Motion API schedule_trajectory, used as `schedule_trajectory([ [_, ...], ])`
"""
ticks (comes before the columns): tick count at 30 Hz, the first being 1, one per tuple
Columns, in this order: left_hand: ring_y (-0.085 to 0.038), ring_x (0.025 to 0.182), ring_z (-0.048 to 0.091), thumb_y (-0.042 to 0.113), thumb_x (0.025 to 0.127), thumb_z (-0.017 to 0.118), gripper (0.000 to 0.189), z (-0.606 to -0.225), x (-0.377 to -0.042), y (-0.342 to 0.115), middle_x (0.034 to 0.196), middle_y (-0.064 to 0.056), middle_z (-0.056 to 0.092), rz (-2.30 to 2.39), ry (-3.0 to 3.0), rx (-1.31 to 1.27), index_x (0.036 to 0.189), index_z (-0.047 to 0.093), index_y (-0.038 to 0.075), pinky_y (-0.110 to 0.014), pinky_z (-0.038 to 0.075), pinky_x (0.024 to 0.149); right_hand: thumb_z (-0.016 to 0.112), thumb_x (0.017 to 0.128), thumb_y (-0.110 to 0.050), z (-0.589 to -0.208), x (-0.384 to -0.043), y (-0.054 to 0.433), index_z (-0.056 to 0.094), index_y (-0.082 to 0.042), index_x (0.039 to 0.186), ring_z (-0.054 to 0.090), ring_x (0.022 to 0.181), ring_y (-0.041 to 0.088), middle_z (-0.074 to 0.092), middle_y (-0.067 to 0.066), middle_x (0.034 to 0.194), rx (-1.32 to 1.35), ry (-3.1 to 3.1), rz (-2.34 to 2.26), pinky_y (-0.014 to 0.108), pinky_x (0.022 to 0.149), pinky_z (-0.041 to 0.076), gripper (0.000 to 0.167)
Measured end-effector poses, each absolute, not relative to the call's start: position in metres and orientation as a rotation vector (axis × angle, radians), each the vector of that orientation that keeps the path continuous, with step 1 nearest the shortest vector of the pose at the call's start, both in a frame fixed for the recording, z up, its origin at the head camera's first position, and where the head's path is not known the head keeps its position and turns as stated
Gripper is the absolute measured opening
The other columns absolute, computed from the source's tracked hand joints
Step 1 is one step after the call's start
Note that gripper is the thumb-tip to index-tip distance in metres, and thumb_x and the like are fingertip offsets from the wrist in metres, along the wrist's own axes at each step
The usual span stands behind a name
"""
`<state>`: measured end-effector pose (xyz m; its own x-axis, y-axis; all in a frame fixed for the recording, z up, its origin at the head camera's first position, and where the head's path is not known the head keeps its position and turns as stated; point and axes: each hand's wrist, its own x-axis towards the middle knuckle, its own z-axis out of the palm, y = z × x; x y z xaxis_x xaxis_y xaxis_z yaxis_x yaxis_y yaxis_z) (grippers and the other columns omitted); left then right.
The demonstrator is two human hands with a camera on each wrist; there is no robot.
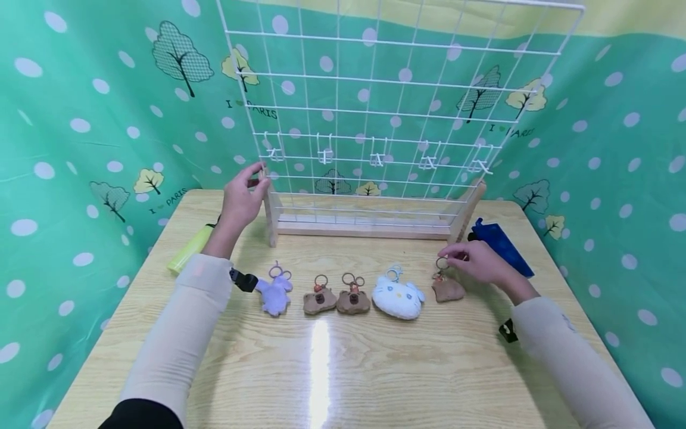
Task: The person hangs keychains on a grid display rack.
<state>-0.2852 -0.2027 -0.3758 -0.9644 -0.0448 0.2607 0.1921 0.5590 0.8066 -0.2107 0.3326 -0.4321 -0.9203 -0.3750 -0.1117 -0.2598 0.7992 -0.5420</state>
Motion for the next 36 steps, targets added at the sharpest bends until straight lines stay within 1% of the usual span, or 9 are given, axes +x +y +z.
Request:
schedule_trajectory([
  [7,-0.033,0.135,0.056,0.032,0.106,0.056,0.048,-0.376,-0.287,-0.205,0.148,-0.013,0.055,-1.386,-2.565,-0.122,0.152,0.047,0.023,-0.047,0.060,0.101,0.067,0.099,-0.009,-0.419,-0.208,0.333,0.077,-0.012,0.118,0.063,0.081,0.011,0.077,0.010,0.107,-0.561,2.829,-0.847,0.021,0.062,0.055,0.022],
  [11,-0.033,0.136,0.055,0.032,0.106,0.056,0.049,-0.375,-0.287,-0.204,0.149,-0.014,0.055,-1.400,-2.568,-0.131,0.153,0.047,0.022,-0.047,0.060,0.101,0.068,0.098,-0.009,-0.410,-0.207,0.334,0.077,-0.010,0.117,0.060,0.075,0.006,0.077,0.012,0.104,-0.595,2.888,-0.856,0.020,0.058,0.052,0.021],
  [16,-0.033,0.137,0.054,0.034,0.105,0.056,0.050,-0.374,-0.287,-0.203,0.149,-0.014,0.054,-1.422,-2.579,-0.123,0.153,0.046,0.025,-0.047,0.059,0.102,0.068,0.097,-0.007,-0.400,-0.208,0.337,0.077,-0.008,0.116,0.058,0.068,0.010,0.077,0.013,0.098,-0.602,2.969,-0.906,0.022,0.052,0.049,0.020],
  [23,-0.032,0.137,0.054,0.034,0.106,0.055,0.050,-0.374,-0.283,-0.209,0.152,-0.013,0.051,-1.450,-2.577,-0.089,0.154,0.045,0.025,-0.045,0.060,0.101,0.066,0.099,-0.007,-0.372,-0.215,0.342,0.076,-0.004,0.118,0.061,0.073,0.004,0.076,0.019,0.108,-0.641,3.068,-1.059,0.013,0.058,0.050,0.022],
  [25,-0.033,0.137,0.054,0.034,0.106,0.055,0.050,-0.374,-0.281,-0.210,0.152,-0.013,0.051,-1.453,-2.572,-0.088,0.154,0.045,0.025,-0.045,0.060,0.100,0.066,0.099,-0.005,-0.362,-0.215,0.342,0.076,-0.004,0.118,0.060,0.073,0.003,0.077,0.015,0.107,-0.640,3.079,-1.149,0.011,0.059,0.049,0.022],
  [28,-0.034,0.136,0.054,0.033,0.106,0.055,0.050,-0.375,-0.280,-0.210,0.152,-0.015,0.051,-1.457,-2.564,-0.104,0.154,0.045,0.023,-0.047,0.060,0.100,0.066,0.097,0.000,-0.348,-0.215,0.343,0.075,0.000,0.117,0.056,0.069,0.002,0.076,-0.005,0.098,-0.617,3.104,-1.283,0.011,0.055,0.047,0.022],
  [31,-0.034,0.136,0.054,0.034,0.106,0.055,0.050,-0.375,-0.281,-0.208,0.151,-0.015,0.052,-1.456,-2.565,-0.113,0.154,0.045,0.024,-0.047,0.060,0.100,0.065,0.096,0.004,-0.339,-0.216,0.346,0.073,0.007,0.115,0.054,0.065,0.002,0.068,-0.022,0.086,-0.585,3.117,-1.425,0.011,0.052,0.046,0.021],
  [33,-0.035,0.136,0.054,0.034,0.106,0.055,0.050,-0.375,-0.282,-0.208,0.150,-0.015,0.053,-1.456,-2.561,-0.119,0.154,0.045,0.023,-0.048,0.060,0.100,0.064,0.096,0.005,-0.333,-0.216,0.347,0.071,0.011,0.115,0.054,0.063,0.003,0.066,-0.026,0.082,-0.586,3.115,-1.504,0.012,0.049,0.044,0.021],
  [36,-0.034,0.136,0.054,0.035,0.106,0.055,0.050,-0.376,-0.282,-0.207,0.149,-0.015,0.054,-1.450,-2.569,-0.115,0.154,0.045,0.025,-0.048,0.060,0.100,0.063,0.097,0.005,-0.326,-0.214,0.347,0.070,0.013,0.116,0.052,0.062,0.007,0.064,-0.024,0.079,-0.575,3.119,-1.570,0.016,0.045,0.041,0.021],
])
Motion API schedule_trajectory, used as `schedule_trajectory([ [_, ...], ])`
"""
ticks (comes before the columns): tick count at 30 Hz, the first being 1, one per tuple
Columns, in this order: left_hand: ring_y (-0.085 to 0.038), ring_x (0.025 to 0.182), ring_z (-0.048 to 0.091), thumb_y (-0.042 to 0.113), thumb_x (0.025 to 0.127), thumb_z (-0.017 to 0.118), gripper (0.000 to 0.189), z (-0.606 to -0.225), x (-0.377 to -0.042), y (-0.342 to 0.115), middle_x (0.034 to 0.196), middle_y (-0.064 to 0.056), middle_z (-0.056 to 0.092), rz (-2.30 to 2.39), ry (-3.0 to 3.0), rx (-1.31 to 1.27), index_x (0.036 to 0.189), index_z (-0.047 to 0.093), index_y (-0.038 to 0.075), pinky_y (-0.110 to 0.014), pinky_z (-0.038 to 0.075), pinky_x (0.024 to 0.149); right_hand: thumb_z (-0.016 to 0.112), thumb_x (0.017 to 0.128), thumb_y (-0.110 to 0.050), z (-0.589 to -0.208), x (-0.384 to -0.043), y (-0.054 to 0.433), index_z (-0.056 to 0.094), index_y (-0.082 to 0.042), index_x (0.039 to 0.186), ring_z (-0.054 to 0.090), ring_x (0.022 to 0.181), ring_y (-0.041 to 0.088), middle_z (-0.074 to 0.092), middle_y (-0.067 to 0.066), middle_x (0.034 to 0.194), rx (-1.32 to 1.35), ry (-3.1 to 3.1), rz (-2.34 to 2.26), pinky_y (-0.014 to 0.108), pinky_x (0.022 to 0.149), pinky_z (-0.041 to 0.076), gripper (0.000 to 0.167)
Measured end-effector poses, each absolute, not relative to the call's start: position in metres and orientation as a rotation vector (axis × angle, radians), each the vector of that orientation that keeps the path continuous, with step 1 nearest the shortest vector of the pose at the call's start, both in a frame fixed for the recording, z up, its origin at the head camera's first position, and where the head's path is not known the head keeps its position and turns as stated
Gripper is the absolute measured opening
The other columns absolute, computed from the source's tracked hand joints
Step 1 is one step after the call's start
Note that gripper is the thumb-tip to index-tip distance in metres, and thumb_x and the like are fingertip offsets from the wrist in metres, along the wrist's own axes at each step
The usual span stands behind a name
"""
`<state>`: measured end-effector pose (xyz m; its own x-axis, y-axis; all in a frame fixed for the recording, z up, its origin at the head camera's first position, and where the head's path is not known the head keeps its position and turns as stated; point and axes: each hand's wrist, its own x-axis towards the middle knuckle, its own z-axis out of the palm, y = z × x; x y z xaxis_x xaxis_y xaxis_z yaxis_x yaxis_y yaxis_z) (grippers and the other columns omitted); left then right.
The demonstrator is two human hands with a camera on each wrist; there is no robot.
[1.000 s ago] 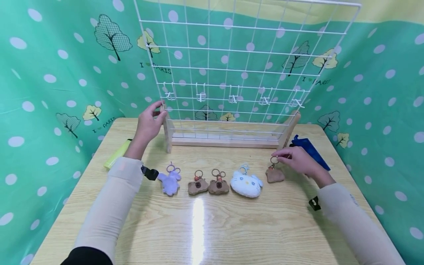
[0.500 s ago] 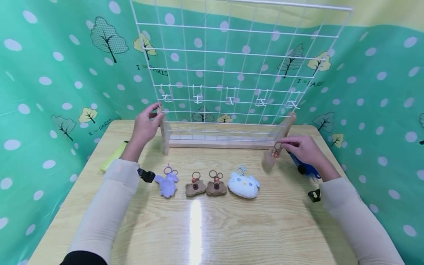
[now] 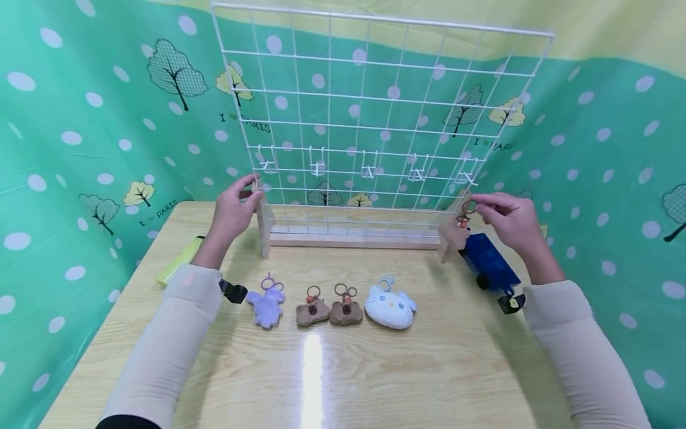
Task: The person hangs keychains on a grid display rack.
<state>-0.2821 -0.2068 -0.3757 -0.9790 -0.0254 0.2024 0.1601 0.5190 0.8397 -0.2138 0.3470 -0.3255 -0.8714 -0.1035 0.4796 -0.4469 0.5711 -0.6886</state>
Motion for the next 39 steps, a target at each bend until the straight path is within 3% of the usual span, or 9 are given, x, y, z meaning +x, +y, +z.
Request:
schedule_trajectory([
  [7,-0.034,0.133,0.056,0.034,0.105,0.056,0.050,-0.383,-0.280,-0.208,0.146,-0.016,0.055,-1.461,-2.571,-0.121,0.154,0.046,0.026,-0.047,0.061,0.100,0.065,0.097,0.001,-0.322,-0.213,0.343,0.072,0.009,0.116,0.052,0.062,0.011,0.069,-0.018,0.085,0.423,-2.336,1.276,0.019,0.043,0.039,0.021],
  [16,-0.035,0.133,0.056,0.035,0.105,0.056,0.051,-0.388,-0.279,-0.208,0.145,-0.017,0.056,-1.456,-2.565,-0.122,0.154,0.046,0.023,-0.048,0.061,0.099,0.067,0.098,-0.008,-0.313,-0.221,0.342,0.073,0.005,0.119,0.059,0.063,0.004,0.072,-0.020,0.092,0.343,-2.290,1.332,0.012,0.048,0.047,0.025],
  [22,-0.035,0.134,0.056,0.037,0.106,0.055,0.051,-0.385,-0.280,-0.207,0.147,-0.017,0.055,-1.423,-2.578,-0.129,0.154,0.045,0.027,-0.048,0.061,0.099,0.067,0.099,-0.015,-0.315,-0.223,0.347,0.072,0.002,0.123,0.060,0.065,0.006,0.072,-0.022,0.096,0.264,-2.350,1.315,0.012,0.050,0.048,0.029],
  [39,-0.034,0.136,0.054,0.040,0.105,0.054,0.052,-0.380,-0.283,-0.210,0.148,-0.015,0.055,-1.413,-2.558,-0.147,0.155,0.044,0.024,-0.050,0.060,0.101,0.065,0.101,-0.025,-0.344,-0.219,0.351,0.070,-0.001,0.123,0.060,0.067,0.003,0.066,-0.021,0.083,0.157,-2.490,1.273,0.014,0.058,0.056,0.033],
])
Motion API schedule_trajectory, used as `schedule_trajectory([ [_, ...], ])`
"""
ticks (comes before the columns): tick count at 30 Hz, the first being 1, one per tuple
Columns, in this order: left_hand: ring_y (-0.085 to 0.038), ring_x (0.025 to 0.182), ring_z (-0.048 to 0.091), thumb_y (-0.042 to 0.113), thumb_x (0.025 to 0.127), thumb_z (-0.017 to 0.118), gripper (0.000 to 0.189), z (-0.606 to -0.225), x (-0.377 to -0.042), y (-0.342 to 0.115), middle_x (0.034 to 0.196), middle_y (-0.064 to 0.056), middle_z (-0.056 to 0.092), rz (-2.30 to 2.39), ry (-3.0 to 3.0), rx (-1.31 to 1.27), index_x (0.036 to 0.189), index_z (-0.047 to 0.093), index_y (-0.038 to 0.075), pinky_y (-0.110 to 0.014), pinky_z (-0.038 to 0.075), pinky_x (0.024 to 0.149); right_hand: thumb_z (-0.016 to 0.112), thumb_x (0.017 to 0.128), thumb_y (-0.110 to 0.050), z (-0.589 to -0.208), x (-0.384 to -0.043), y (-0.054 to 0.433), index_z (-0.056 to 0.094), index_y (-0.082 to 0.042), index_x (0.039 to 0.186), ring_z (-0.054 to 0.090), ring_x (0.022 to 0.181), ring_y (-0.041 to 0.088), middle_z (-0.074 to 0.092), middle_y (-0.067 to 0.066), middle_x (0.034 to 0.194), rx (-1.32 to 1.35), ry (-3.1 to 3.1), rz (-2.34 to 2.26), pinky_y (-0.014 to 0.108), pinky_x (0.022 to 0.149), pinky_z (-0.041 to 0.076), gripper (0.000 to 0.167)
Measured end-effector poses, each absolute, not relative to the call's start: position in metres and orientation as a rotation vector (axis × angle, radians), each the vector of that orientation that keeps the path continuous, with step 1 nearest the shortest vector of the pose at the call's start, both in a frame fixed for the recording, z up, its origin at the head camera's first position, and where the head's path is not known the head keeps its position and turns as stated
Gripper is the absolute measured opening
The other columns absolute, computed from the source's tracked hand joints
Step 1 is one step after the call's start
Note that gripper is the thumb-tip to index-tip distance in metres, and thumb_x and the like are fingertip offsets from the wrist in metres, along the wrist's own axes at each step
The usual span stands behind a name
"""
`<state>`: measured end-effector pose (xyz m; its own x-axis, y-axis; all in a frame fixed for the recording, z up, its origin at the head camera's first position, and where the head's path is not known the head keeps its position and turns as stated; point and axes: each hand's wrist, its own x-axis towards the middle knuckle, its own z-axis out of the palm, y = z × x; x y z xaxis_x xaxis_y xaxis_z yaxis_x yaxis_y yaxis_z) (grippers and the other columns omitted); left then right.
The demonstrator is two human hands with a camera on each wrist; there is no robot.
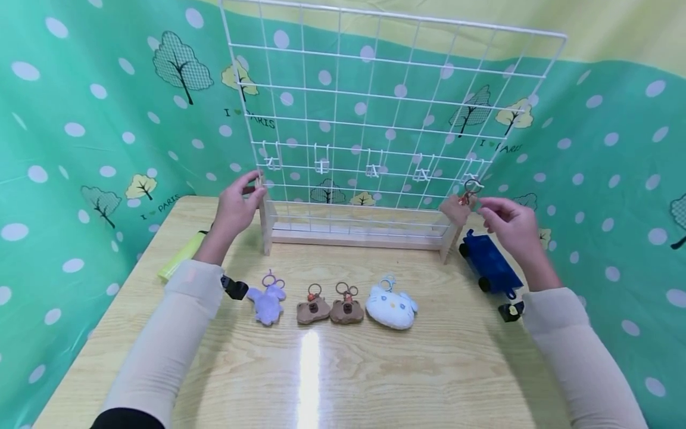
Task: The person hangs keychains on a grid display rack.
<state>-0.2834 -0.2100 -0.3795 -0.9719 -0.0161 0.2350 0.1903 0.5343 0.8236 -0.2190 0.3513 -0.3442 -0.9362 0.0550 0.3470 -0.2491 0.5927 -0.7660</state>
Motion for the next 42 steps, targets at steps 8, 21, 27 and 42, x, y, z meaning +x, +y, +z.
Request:
schedule_trajectory([
  [8,-0.033,0.135,0.055,0.037,0.105,0.055,0.051,-0.377,-0.285,-0.210,0.147,-0.015,0.055,-1.436,-2.547,-0.140,0.154,0.046,0.025,-0.048,0.060,0.100,0.064,0.102,-0.015,-0.370,-0.216,0.344,0.071,0.002,0.118,0.062,0.068,0.011,0.066,-0.019,0.090,0.290,-2.553,1.233,0.014,0.058,0.056,0.025],
  [21,-0.033,0.134,0.056,0.037,0.105,0.056,0.052,-0.383,-0.284,-0.212,0.147,-0.015,0.055,-1.451,-2.556,-0.111,0.154,0.045,0.025,-0.046,0.061,0.099,0.063,0.103,-0.019,-0.402,-0.216,0.313,0.072,0.000,0.116,0.059,0.073,0.019,0.071,0.016,0.101,0.397,-2.745,1.233,0.021,0.057,0.053,0.025],
  [27,-0.033,0.134,0.055,0.037,0.105,0.055,0.051,-0.384,-0.283,-0.212,0.147,-0.015,0.055,-1.426,-2.563,-0.119,0.154,0.045,0.026,-0.046,0.062,0.098,0.066,0.101,-0.017,-0.413,-0.221,0.298,0.074,-0.004,0.114,0.056,0.071,0.013,0.074,0.013,0.104,0.454,-2.804,1.206,0.021,0.055,0.051,0.021],
  [42,-0.034,0.136,0.055,0.037,0.106,0.054,0.051,-0.379,-0.282,-0.209,0.149,-0.016,0.054,-1.417,-2.570,-0.122,0.154,0.044,0.028,-0.048,0.061,0.099,0.069,0.098,-0.014,-0.428,-0.228,0.269,0.073,-0.003,0.120,0.062,0.079,0.011,0.073,0.007,0.095,0.640,-2.923,1.164,0.021,0.065,0.055,0.024],
])
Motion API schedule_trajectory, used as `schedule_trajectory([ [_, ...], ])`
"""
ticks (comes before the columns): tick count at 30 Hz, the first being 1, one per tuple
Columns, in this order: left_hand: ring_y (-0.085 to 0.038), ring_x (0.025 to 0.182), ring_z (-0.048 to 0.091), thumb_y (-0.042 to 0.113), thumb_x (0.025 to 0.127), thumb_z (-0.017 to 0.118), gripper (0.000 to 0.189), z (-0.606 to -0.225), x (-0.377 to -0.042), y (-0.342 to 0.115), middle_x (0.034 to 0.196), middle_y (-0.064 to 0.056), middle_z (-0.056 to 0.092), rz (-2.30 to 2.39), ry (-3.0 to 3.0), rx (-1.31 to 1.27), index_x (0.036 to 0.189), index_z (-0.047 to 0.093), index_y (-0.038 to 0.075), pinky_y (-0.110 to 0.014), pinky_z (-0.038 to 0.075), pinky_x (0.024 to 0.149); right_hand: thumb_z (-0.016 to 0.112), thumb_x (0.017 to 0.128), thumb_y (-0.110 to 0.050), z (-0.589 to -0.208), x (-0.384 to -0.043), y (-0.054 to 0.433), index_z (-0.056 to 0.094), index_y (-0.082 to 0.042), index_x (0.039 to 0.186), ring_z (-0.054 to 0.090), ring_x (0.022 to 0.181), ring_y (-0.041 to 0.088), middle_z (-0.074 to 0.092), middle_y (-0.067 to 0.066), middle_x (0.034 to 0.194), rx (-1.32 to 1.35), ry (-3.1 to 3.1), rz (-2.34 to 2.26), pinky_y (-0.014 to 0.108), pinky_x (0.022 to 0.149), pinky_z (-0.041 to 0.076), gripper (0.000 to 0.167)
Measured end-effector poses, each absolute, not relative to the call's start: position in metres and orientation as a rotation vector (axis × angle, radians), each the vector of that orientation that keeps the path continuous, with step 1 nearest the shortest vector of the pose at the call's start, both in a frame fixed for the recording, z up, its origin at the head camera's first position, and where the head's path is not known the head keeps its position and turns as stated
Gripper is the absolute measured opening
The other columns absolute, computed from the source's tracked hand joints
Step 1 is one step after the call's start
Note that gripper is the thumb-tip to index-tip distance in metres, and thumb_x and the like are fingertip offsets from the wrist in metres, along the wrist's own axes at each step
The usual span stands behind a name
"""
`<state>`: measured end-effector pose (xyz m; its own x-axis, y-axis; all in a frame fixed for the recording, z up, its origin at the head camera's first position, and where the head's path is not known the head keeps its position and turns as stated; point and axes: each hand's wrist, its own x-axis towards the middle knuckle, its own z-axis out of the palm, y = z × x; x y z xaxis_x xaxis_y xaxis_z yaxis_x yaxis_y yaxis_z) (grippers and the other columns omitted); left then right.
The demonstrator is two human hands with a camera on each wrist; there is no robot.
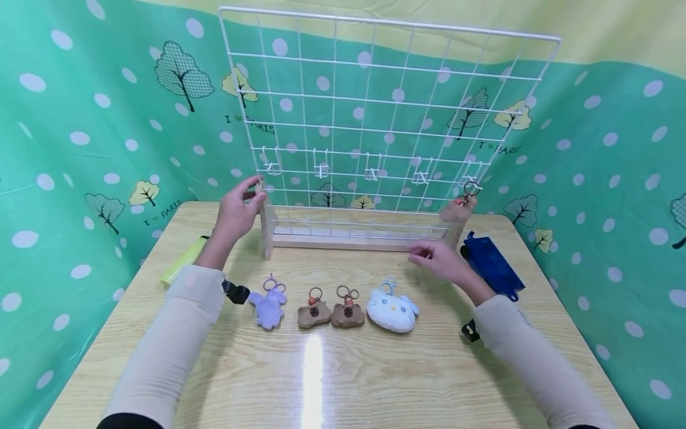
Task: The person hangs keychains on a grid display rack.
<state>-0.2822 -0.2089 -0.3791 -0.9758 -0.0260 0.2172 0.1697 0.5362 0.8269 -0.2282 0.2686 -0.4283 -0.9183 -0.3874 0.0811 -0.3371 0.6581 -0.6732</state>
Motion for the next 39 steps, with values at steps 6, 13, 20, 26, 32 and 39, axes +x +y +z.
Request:
schedule_trajectory([
  [6,-0.034,0.136,0.055,0.034,0.105,0.056,0.050,-0.379,-0.283,-0.209,0.148,-0.016,0.055,-1.404,-2.559,-0.126,0.153,0.046,0.026,-0.048,0.061,0.099,0.066,0.099,-0.010,-0.431,-0.229,0.253,0.071,-0.004,0.123,0.062,0.082,0.012,0.073,0.004,0.093,-0.700,2.731,-0.979,0.023,0.072,0.057,0.026],
  [13,-0.035,0.135,0.055,0.032,0.105,0.056,0.049,-0.378,-0.283,-0.207,0.148,-0.017,0.055,-1.413,-2.537,-0.145,0.153,0.047,0.022,-0.049,0.060,0.100,0.067,0.098,-0.011,-0.441,-0.231,0.243,0.071,-0.009,0.127,0.060,0.076,0.010,0.072,0.003,0.091,-0.774,2.634,-0.867,0.022,0.065,0.053,0.029],
  [20,-0.035,0.135,0.056,0.032,0.105,0.057,0.049,-0.381,-0.285,-0.208,0.149,-0.016,0.055,-1.413,-2.522,-0.149,0.153,0.048,0.022,-0.049,0.060,0.100,0.068,0.097,-0.011,-0.449,-0.231,0.240,0.070,-0.010,0.128,0.059,0.072,0.008,0.074,0.002,0.091,-0.795,2.505,-0.901,0.021,0.063,0.053,0.031],
  [26,-0.036,0.133,0.057,0.030,0.105,0.058,0.050,-0.384,-0.286,-0.210,0.146,-0.018,0.057,-1.411,-2.512,-0.154,0.152,0.048,0.021,-0.048,0.063,0.095,0.069,0.096,-0.009,-0.452,-0.231,0.237,0.070,-0.008,0.129,0.063,0.075,0.011,0.075,0.001,0.091,-0.799,2.403,-0.876,0.021,0.068,0.057,0.033],
  [32,-0.036,0.134,0.056,0.032,0.105,0.057,0.050,-0.383,-0.286,-0.210,0.146,-0.017,0.057,-1.398,-2.520,-0.147,0.153,0.048,0.023,-0.050,0.062,0.096,0.069,0.097,-0.012,-0.454,-0.234,0.235,0.072,-0.013,0.128,0.064,0.079,0.008,0.074,-0.004,0.090,-0.836,2.397,-0.789,0.022,0.073,0.058,0.031],
  [39,-0.035,0.134,0.057,0.031,0.105,0.058,0.049,-0.383,-0.287,-0.209,0.147,-0.017,0.057,-1.415,-2.514,-0.154,0.152,0.049,0.023,-0.048,0.062,0.095,0.070,0.096,-0.014,-0.456,-0.237,0.234,0.074,-0.013,0.124,0.061,0.075,0.006,0.072,-0.005,0.086,-0.855,2.400,-0.765,0.021,0.068,0.056,0.028],
])
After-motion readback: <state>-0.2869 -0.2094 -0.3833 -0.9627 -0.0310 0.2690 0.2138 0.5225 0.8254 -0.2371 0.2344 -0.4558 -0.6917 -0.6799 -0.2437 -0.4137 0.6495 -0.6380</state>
